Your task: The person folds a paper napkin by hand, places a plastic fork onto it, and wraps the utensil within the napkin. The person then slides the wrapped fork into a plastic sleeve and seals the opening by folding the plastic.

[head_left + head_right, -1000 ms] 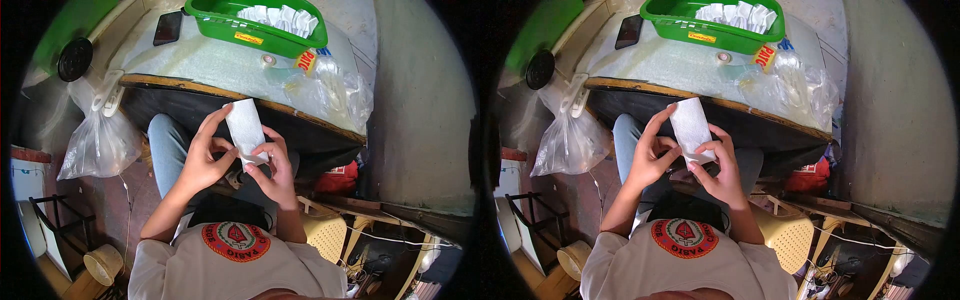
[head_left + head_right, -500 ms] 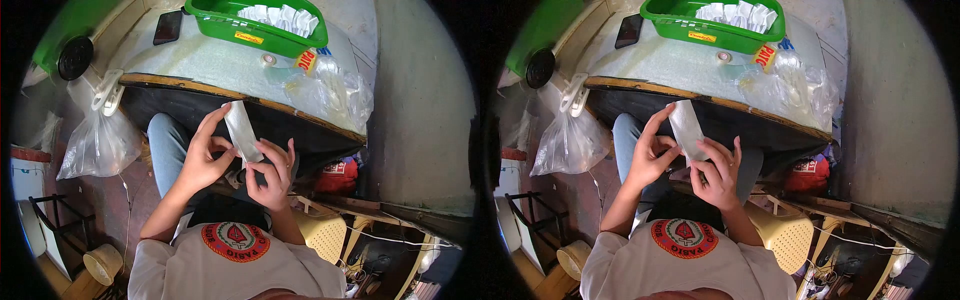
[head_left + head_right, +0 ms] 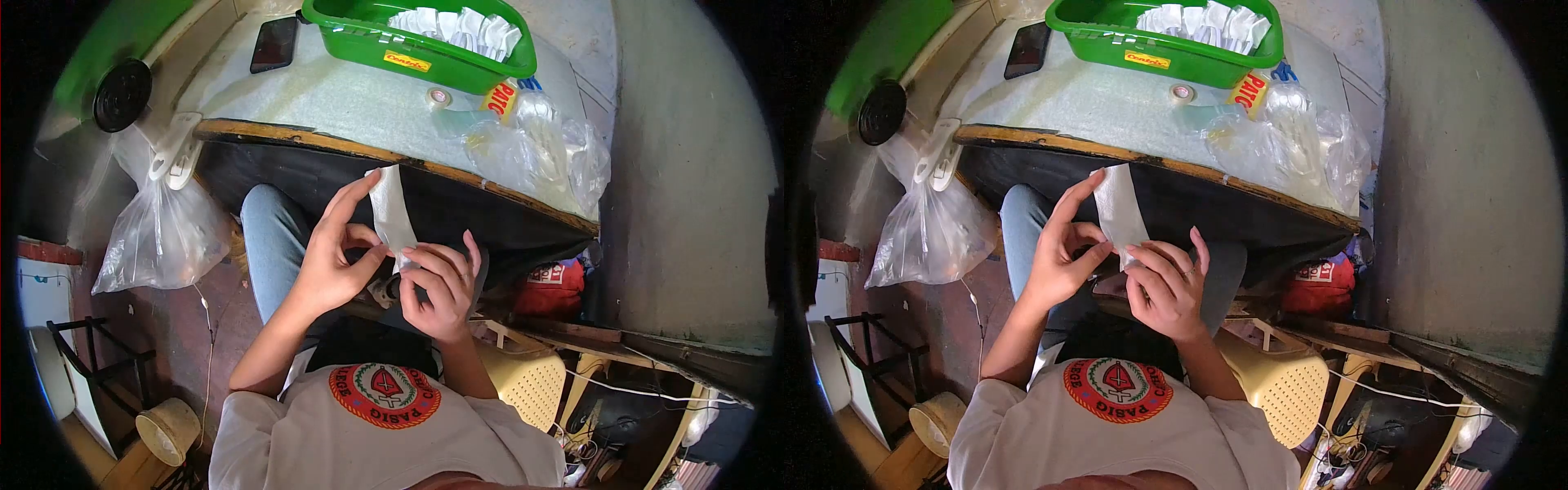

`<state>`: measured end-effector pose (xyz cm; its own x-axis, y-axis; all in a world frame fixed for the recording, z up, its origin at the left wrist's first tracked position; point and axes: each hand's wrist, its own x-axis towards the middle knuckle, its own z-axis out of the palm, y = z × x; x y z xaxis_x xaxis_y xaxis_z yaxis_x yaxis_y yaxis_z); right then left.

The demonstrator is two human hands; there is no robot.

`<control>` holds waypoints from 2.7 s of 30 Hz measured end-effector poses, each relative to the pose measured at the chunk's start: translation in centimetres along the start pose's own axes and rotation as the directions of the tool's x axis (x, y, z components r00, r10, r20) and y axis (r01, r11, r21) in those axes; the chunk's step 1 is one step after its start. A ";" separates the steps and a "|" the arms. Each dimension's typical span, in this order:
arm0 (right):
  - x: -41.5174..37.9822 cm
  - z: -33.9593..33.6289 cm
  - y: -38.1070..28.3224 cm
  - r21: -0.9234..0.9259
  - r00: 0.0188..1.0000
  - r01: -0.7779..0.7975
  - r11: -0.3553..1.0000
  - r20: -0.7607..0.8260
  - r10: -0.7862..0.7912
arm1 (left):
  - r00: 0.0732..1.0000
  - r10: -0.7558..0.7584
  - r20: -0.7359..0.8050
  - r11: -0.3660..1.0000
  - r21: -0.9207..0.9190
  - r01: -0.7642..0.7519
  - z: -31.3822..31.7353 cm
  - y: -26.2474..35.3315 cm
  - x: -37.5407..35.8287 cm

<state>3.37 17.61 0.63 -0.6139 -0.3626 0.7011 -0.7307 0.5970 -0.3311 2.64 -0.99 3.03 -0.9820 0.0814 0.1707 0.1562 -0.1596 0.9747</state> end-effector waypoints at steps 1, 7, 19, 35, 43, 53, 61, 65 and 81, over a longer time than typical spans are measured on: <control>0.0 0.0 0.0 0.003 1.000 0.001 1.000 0.000 -0.001 | 1.000 0.000 0.000 1.000 0.000 0.000 0.0 0.0 0.0; 0.4 0.2 -0.2 0.033 0.999 0.027 0.999 0.032 -0.028 | 0.999 0.031 -0.024 0.999 0.041 -0.030 -0.1 0.0 0.1; 1.6 -1.0 0.4 0.406 0.994 -0.112 0.907 0.044 0.103 | 0.963 0.267 -0.030 0.854 0.470 -0.222 -0.4 -0.1 0.4; 2.9 -0.1 1.7 0.740 0.807 -0.570 0.357 0.422 0.414 | 0.996 0.077 0.037 0.967 0.239 -0.084 -0.7 0.4 0.0; 3.3 -0.4 1.3 0.720 0.801 -0.579 0.382 0.416 0.430 | 0.993 0.096 0.062 0.962 0.249 -0.108 -0.7 0.3 0.1; 3.7 -0.7 1.2 0.666 0.810 -0.579 0.470 0.403 0.426 | 0.995 0.098 0.013 0.975 0.199 -0.098 0.0 0.7 0.2; 2.9 -0.6 1.9 0.674 0.797 -0.595 0.438 0.423 0.432 | 0.988 0.112 -0.111 0.993 -0.034 -0.116 1.0 -0.7 -0.1; 3.3 -0.6 1.8 0.699 0.843 -0.531 0.478 0.383 0.377 | 0.993 0.084 -0.084 0.996 -0.002 -0.084 1.1 -0.6 -0.4; 2.9 -0.9 2.0 0.709 0.800 -0.589 0.387 0.444 0.404 | 0.986 0.118 -0.115 0.993 -0.015 -0.121 2.0 -1.4 -0.5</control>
<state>0.40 18.44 2.58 -0.9187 -0.3669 0.1464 -0.1324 -0.0631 -0.9892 3.10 1.16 1.92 -0.9623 -0.0513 0.2671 0.2720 -0.1832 0.9447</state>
